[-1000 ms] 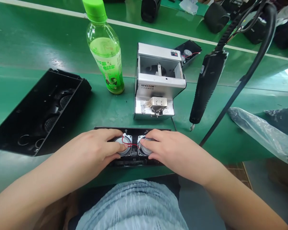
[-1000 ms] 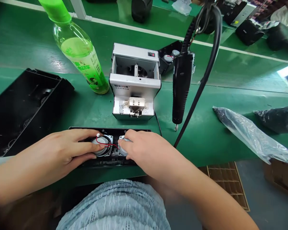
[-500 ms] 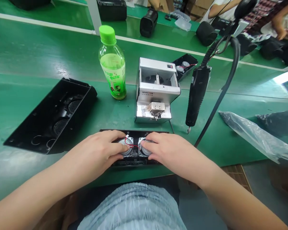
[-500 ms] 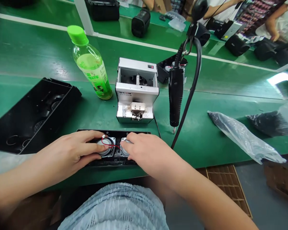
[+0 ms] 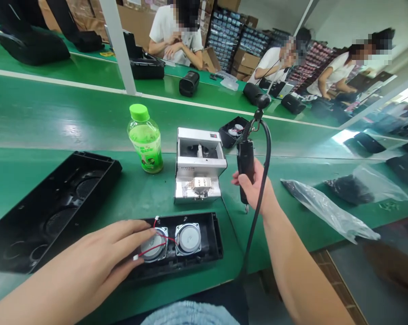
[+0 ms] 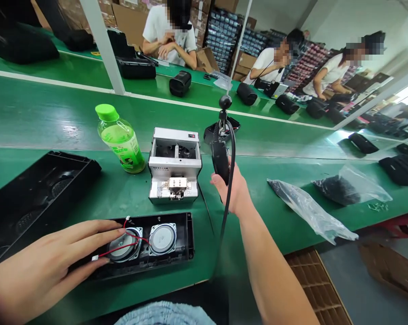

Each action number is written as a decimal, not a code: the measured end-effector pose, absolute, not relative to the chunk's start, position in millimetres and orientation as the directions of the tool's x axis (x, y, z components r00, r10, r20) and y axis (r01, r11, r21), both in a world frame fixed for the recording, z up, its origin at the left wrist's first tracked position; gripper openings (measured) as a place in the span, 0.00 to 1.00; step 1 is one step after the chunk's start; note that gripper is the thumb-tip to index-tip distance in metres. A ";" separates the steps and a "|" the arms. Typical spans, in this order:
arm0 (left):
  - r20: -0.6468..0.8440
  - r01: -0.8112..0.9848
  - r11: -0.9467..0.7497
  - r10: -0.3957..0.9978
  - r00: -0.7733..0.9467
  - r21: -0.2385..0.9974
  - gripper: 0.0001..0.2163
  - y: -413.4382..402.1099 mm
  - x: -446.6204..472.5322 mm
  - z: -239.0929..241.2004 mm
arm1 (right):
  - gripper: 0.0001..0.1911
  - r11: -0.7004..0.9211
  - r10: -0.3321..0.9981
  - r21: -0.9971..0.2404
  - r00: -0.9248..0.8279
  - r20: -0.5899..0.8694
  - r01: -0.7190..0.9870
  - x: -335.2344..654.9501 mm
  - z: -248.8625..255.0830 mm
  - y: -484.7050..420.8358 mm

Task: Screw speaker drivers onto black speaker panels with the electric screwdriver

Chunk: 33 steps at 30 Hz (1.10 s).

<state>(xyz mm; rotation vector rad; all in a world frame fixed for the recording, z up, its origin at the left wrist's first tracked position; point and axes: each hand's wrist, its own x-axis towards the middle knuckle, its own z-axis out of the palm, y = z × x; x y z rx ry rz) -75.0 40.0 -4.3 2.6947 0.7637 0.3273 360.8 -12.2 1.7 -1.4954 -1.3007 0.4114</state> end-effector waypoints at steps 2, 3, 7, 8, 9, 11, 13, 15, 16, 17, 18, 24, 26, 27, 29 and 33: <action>0.147 0.487 -0.781 0.575 0.805 0.392 0.18 39.9 -79.2 0.2 | 0.24 0.141 0.880 -0.901 0.365 0.304 0.409 356.9 2.7 -7.6; 0.164 0.497 -0.766 0.597 0.785 0.409 0.18 37.9 -79.8 2.5 | 0.25 0.149 0.877 -0.921 0.382 0.292 0.361 353.7 7.4 -8.6; 0.308 0.497 -0.727 0.666 0.680 0.474 0.16 16.3 -63.5 9.3 | 0.34 0.249 0.851 -0.951 0.428 0.304 0.182 333.1 48.5 -22.5; 0.354 0.487 -0.732 0.667 0.656 0.476 0.16 9.5 -54.2 10.3 | 0.36 0.276 0.845 -0.949 0.431 0.315 0.152 325.7 61.5 -25.6; 0.393 0.473 -0.750 0.652 0.648 0.463 0.15 3.2 -43.6 11.1 | 0.36 0.308 0.839 -0.943 0.430 0.333 0.129 317.7 74.3 -27.6; 0.416 0.459 -0.797 0.599 0.684 0.393 0.14 -6.4 -20.5 12.2 | 0.32 0.401 0.814 -0.913 0.427 0.392 0.074 300.7 97.6 -27.2; 0.353 0.478 -0.817 0.572 0.740 0.323 0.14 -11.2 0.4 12.7 | 0.27 0.479 0.811 -0.876 0.360 0.462 0.045 284.2 114.9 -20.4; 0.230 0.526 -0.797 0.595 0.770 0.298 0.13 -11.8 15.2 13.2 | 0.26 0.516 0.810 -0.854 0.287 0.512 0.065 269.1 123.9 -8.9; 0.164 0.553 -0.777 0.614 0.772 0.300 0.13 -11.0 20.0 13.8 | 0.27 0.524 0.807 -0.848 0.271 0.525 0.085 262.2 125.1 -2.4; 0.093 0.578 -0.755 0.629 0.772 0.309 0.12 -9.5 23.2 14.8 | 0.27 0.531 0.801 -0.841 0.264 0.538 0.102 255.9 124.2 4.1; 0.019 0.600 -0.733 0.639 0.769 0.320 0.11 -7.7 25.1 16.2 | 0.28 0.542 0.791 -0.832 0.264 0.552 0.117 250.2 121.7 10.2; -0.233 0.658 -0.664 0.618 0.751 0.356 0.11 4.5 26.8 26.2 | 0.31 0.481 0.842 -0.871 0.221 0.492 0.105 231.1 98.4 31.2; -0.246 0.655 -0.657 0.610 0.753 0.374 0.11 6.7 27.2 27.0 | 0.32 0.449 0.850 -0.886 0.251 0.463 0.116 228.6 94.6 33.0; -0.249 0.654 -0.652 0.609 0.753 0.383 0.11 7.1 27.2 26.8 | 0.33 0.432 0.847 -0.892 0.278 0.453 0.137 227.7 93.5 33.3; -0.251 0.656 -0.645 0.611 0.751 0.393 0.12 6.7 27.0 25.8 | 0.34 0.400 0.837 -0.900 0.330 0.436 0.174 227.1 91.9 32.7; -0.234 0.655 -0.651 0.617 0.751 0.384 0.13 4.0 25.2 22.7 | 0.33 0.425 0.834 -0.901 0.346 0.429 0.093 229.6 89.1 29.8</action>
